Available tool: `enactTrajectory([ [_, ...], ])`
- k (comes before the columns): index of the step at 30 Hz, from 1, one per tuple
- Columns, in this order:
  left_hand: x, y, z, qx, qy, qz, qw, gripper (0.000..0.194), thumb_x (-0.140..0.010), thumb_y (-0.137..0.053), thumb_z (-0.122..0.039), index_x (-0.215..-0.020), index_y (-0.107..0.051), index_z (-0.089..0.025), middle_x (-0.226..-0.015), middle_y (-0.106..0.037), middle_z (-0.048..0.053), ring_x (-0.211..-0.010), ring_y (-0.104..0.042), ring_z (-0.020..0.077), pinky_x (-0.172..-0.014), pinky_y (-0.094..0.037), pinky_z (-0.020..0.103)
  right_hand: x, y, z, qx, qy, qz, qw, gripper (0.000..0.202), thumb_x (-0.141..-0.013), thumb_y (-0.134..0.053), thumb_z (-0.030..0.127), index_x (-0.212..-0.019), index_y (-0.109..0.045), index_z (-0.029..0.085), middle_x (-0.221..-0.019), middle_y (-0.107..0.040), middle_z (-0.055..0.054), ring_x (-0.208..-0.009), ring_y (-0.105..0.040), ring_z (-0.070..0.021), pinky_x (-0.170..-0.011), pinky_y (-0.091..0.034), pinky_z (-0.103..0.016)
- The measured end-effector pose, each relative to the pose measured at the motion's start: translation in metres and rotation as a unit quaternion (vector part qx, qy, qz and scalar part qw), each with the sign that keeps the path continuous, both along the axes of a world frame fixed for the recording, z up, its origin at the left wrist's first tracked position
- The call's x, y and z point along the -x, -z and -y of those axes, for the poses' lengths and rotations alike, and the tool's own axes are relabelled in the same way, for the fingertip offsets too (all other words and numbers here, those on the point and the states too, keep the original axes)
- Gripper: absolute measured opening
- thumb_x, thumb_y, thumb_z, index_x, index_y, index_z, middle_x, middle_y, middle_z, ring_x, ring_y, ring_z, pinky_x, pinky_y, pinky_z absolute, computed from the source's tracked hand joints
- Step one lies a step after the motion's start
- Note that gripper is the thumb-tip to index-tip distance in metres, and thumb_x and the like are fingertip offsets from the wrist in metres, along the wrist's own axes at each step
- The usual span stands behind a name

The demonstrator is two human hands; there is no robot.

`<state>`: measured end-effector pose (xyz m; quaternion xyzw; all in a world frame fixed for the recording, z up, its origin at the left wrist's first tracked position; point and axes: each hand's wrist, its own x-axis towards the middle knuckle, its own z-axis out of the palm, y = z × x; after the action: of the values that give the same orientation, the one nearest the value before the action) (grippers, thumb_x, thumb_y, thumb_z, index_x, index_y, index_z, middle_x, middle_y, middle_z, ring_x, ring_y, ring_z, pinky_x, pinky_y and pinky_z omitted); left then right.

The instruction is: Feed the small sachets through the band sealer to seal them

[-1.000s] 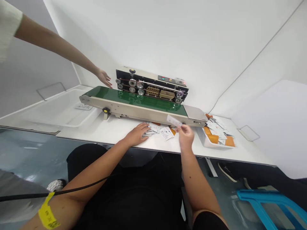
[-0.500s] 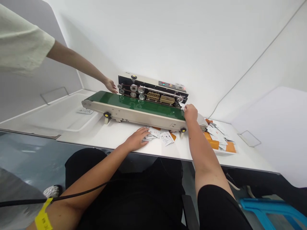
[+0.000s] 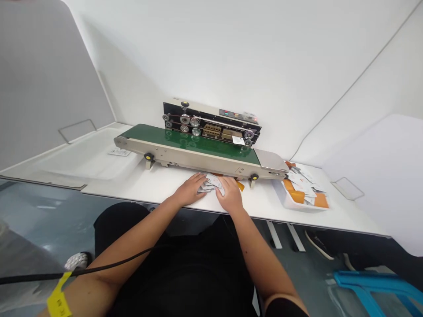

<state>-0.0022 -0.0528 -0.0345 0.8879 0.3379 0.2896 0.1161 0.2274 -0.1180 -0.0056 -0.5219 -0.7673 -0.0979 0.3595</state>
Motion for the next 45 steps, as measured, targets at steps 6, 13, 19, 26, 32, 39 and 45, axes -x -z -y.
enactTrajectory([
  [6, 0.001, -0.003, 0.001, 0.015, 0.002, -0.017, 1.000, 0.064, -0.085, -0.068, -0.035, -0.144, -0.050, -0.018, -0.155, -0.045, 0.012, -0.147, -0.034, 0.0317, -0.122, -0.031, 0.048, -0.020, 0.044, 0.003, 0.130, 0.227, -0.043, 0.964, 0.058, -0.090, -0.056, 0.043, -0.143, -0.050, 0.020, -0.140, -0.053, -0.015, -0.128, -0.044, -0.0357, -0.108, -0.037, -0.051],
  [13, 0.000, -0.009, 0.001, 0.012, -0.004, -0.023, 1.000, 0.063, -0.088, -0.065, -0.037, -0.146, -0.048, -0.016, -0.155, -0.044, 0.012, -0.147, -0.033, 0.0325, -0.123, -0.031, 0.050, -0.026, 0.049, -0.011, 0.115, 0.245, -0.102, 0.957, 0.059, -0.085, -0.058, 0.030, -0.143, -0.051, 0.022, -0.127, -0.053, -0.016, -0.121, -0.044, -0.0358, -0.104, -0.037, -0.051],
  [19, 0.000, -0.008, 0.000, 0.007, 0.001, -0.022, 1.000, 0.061, -0.089, -0.064, -0.036, -0.145, -0.049, -0.018, -0.154, -0.045, 0.012, -0.147, -0.034, 0.0326, -0.122, -0.032, 0.051, -0.031, 0.044, -0.007, 0.091, 0.190, -0.206, 0.956, 0.041, -0.083, -0.054, 0.025, -0.124, -0.060, 0.021, -0.118, -0.057, -0.012, -0.110, -0.053, -0.0282, -0.101, -0.043, -0.043],
  [26, 0.002, -0.010, 0.001, 0.019, -0.016, 0.011, 1.000, 0.070, -0.089, -0.065, -0.036, -0.151, -0.038, -0.021, -0.152, -0.046, 0.012, -0.143, -0.037, 0.0321, -0.120, -0.034, 0.050, -0.025, 0.039, -0.002, -0.012, 0.212, -0.241, 0.947, 0.020, -0.088, -0.043, 0.022, -0.104, -0.055, 0.021, -0.113, -0.061, -0.012, -0.121, -0.051, -0.0272, -0.110, -0.033, -0.051],
  [32, 0.004, -0.013, 0.002, 0.044, -0.013, 0.046, 0.998, 0.071, -0.088, -0.066, -0.036, -0.151, -0.037, -0.021, -0.150, -0.045, 0.014, -0.141, -0.039, 0.0331, -0.118, -0.034, 0.051, -0.020, 0.037, 0.006, 0.024, 0.237, -0.241, 0.941, 0.032, -0.092, -0.029, 0.015, -0.113, -0.052, 0.021, -0.135, -0.059, -0.011, -0.152, -0.021, -0.0242, -0.118, -0.005, -0.065],
  [39, 0.008, -0.020, 0.005, 0.060, 0.026, 0.092, 0.994, 0.080, -0.085, -0.071, -0.042, -0.152, -0.033, -0.021, -0.149, -0.045, 0.016, -0.139, -0.040, 0.0338, -0.116, -0.034, 0.050, -0.001, 0.024, 0.017, 0.018, 0.137, -0.336, 0.932, 0.029, -0.096, -0.040, 0.038, -0.112, -0.059, 0.022, -0.118, -0.067, -0.012, -0.116, -0.060, -0.0274, -0.097, -0.048, -0.043],
  [45, 0.013, -0.025, 0.005, 0.207, 0.138, 0.155, 0.956, 0.065, -0.094, -0.059, -0.049, -0.148, -0.039, -0.019, -0.109, -0.065, 0.009, -0.099, -0.062, 0.0216, -0.087, -0.050, 0.034, 0.021, 0.024, 0.004, 0.293, -0.149, -0.490, 0.807, 0.031, -0.082, -0.067, 0.049, -0.099, -0.057, 0.024, -0.091, -0.068, -0.002, -0.071, -0.064, -0.0175, -0.063, -0.051, -0.029],
])
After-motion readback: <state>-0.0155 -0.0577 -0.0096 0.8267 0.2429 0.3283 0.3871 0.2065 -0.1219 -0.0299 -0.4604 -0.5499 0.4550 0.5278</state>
